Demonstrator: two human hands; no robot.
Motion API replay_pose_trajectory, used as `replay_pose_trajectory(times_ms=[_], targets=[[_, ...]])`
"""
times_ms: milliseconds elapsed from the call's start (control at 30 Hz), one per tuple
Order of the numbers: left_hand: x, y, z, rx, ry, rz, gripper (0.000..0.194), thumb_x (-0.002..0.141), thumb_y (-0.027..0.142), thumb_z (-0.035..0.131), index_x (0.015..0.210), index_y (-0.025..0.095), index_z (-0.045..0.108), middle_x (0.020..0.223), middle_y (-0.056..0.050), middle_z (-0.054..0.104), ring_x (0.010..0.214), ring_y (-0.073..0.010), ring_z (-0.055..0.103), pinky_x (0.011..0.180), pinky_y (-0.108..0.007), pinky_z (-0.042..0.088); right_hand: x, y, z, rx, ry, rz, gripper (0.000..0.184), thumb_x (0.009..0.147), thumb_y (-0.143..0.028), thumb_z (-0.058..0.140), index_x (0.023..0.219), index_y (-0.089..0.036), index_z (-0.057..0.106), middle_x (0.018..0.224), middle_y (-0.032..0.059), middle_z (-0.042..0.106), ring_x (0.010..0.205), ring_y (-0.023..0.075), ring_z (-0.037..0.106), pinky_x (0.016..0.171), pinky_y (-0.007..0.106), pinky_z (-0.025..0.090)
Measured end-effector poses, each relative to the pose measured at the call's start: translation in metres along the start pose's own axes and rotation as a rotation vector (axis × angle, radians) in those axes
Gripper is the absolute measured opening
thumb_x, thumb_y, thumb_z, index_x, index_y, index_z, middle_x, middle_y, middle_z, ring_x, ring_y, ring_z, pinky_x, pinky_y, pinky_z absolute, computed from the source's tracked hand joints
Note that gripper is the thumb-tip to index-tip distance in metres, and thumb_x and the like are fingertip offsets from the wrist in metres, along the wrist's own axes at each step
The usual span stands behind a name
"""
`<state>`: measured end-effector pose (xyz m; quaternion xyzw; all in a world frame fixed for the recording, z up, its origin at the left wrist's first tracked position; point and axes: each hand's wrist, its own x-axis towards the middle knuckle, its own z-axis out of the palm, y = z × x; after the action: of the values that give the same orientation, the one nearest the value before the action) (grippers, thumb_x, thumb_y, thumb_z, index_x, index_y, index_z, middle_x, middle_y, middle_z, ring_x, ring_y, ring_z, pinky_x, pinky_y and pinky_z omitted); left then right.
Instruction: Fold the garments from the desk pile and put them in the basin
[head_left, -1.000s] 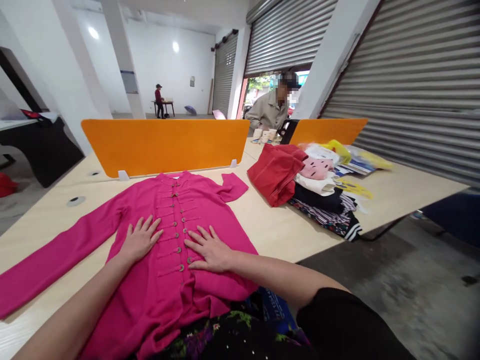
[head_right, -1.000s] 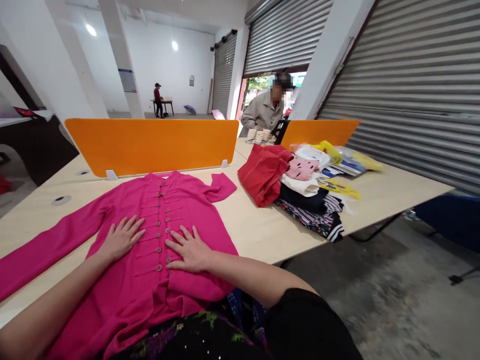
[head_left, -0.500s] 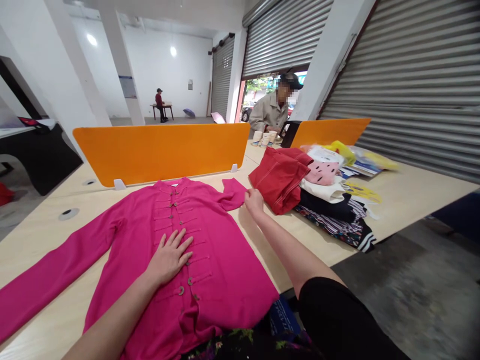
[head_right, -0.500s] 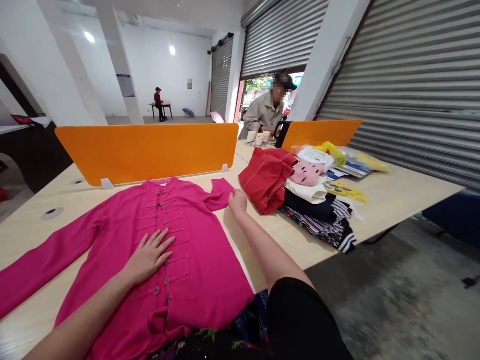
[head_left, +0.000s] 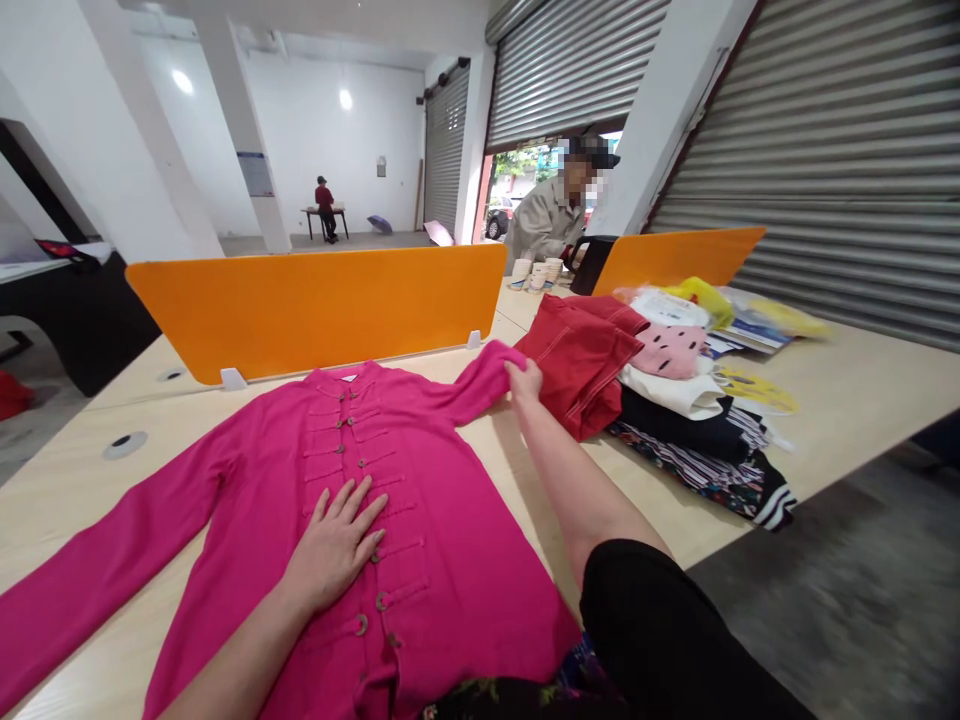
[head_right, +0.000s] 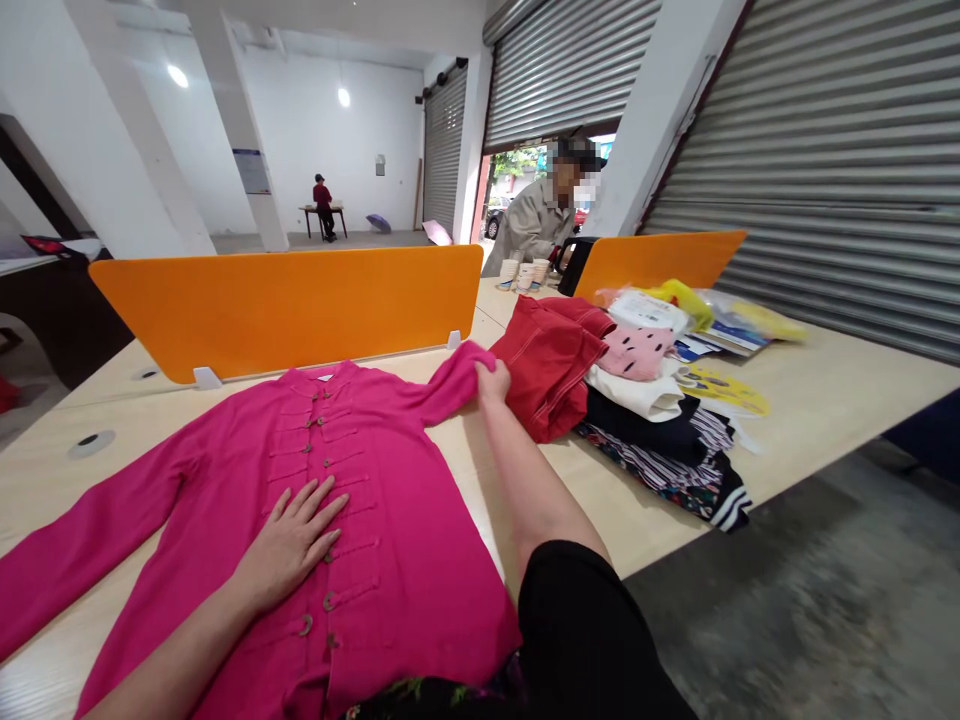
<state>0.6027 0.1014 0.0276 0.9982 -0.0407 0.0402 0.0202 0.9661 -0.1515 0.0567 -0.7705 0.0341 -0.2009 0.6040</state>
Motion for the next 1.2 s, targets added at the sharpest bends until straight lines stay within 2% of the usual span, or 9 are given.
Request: replay_pose_trajectory(times_ms=[167,300,533,667,733,800,900,1000,1200], targets=[[0.0,0.0,0.0,-0.005,-0.015,-0.014,0.05,0.097,0.049,0.035,0.144,0.036,0.041,0.157,-0.003,0.029,0.144,-0.0292,0.028,0.114,-0.057,0.024,0.003,0.007,-0.038,0.223,0.104,0.167,0.019,0.066,-0.031,0.058,0.068,-0.022,0.042,0.059,-0.0077,0.048,0.058,0.0116,0.05,0.053,0.022,0.044],[-0.001,0.003,-0.002,-0.02,-0.003,-0.021,0.049,0.097,0.049,0.035,0.144,0.036,0.04,0.157,-0.003,0.029,0.144,-0.0294,0.028,0.114,-0.057,0.023,-0.002,-0.005,-0.042,0.378,0.057,0.195,0.022,0.062,-0.026,0.06,0.064,-0.022,0.039,0.056,-0.0092,0.045,0.054,0.0099,0.047,0.051,0.021,0.043],[-0.002,0.007,-0.005,-0.049,-0.015,-0.022,0.05,0.097,0.05,0.035,0.144,0.035,0.041,0.158,-0.005,0.028,0.144,-0.0307,0.027,0.114,-0.059,0.023,-0.034,-0.089,0.018,0.579,-0.199,0.043,0.018,0.066,-0.024,0.065,0.072,-0.02,0.048,0.07,-0.006,0.055,0.067,0.0089,0.056,0.063,0.019,0.048],[-0.003,0.005,0.0,-0.058,0.026,-0.001,0.05,0.097,0.05,0.034,0.144,0.034,0.041,0.157,-0.006,0.03,0.144,-0.03,0.028,0.115,-0.058,0.022,-0.092,-0.125,0.068,0.596,-0.738,-0.217,0.029,0.072,-0.043,0.069,0.087,-0.02,0.059,0.087,-0.0009,0.062,0.079,0.0119,0.059,0.069,0.023,0.051],[-0.004,0.004,0.003,-0.063,0.05,0.033,0.051,0.097,0.05,0.034,0.144,0.031,0.042,0.157,-0.008,0.031,0.143,-0.0279,0.03,0.116,-0.055,0.023,-0.118,-0.125,0.085,0.513,-0.85,-0.3,0.038,0.075,-0.053,0.065,0.094,-0.021,0.061,0.1,0.0025,0.064,0.089,0.0151,0.061,0.077,0.029,0.053],[-0.005,0.003,0.006,-0.063,0.073,0.063,0.051,0.098,0.048,0.034,0.144,0.029,0.043,0.156,-0.009,0.031,0.142,-0.0258,0.032,0.117,-0.051,0.024,-0.139,-0.113,0.091,0.296,-0.838,-0.405,0.043,0.081,-0.057,0.057,0.1,-0.019,0.063,0.11,0.0071,0.065,0.101,0.0196,0.06,0.09,0.036,0.05],[-0.004,0.002,0.006,-0.062,0.091,0.083,0.051,0.097,0.047,0.036,0.143,0.027,0.044,0.156,-0.01,0.032,0.141,-0.0253,0.034,0.117,-0.05,0.025,-0.161,-0.084,0.087,-0.242,-0.882,-0.578,0.053,0.087,-0.057,0.05,0.121,-0.019,0.062,0.137,0.0133,0.054,0.131,0.0297,0.044,0.11,0.052,0.031],[-0.004,0.004,0.003,-0.061,0.07,0.077,0.051,0.097,0.047,0.037,0.143,0.026,0.044,0.156,-0.01,0.031,0.141,-0.0263,0.034,0.116,-0.05,0.025,-0.175,-0.057,0.079,-0.686,-0.988,-0.659,0.062,0.091,-0.06,0.043,0.143,-0.026,0.046,0.156,0.0081,0.031,0.145,0.0351,0.02,0.113,0.065,0.011],[-0.006,0.006,-0.003,-0.122,0.08,0.086,0.05,0.097,0.044,0.038,0.14,0.021,0.047,0.154,-0.012,0.036,0.14,-0.0259,0.036,0.116,-0.048,0.026,-0.178,-0.046,0.077,-0.844,-1.011,-0.68,0.061,0.096,-0.058,0.033,0.151,-0.031,0.032,0.16,0.0044,0.024,0.146,0.0338,0.016,0.113,0.065,0.01]])
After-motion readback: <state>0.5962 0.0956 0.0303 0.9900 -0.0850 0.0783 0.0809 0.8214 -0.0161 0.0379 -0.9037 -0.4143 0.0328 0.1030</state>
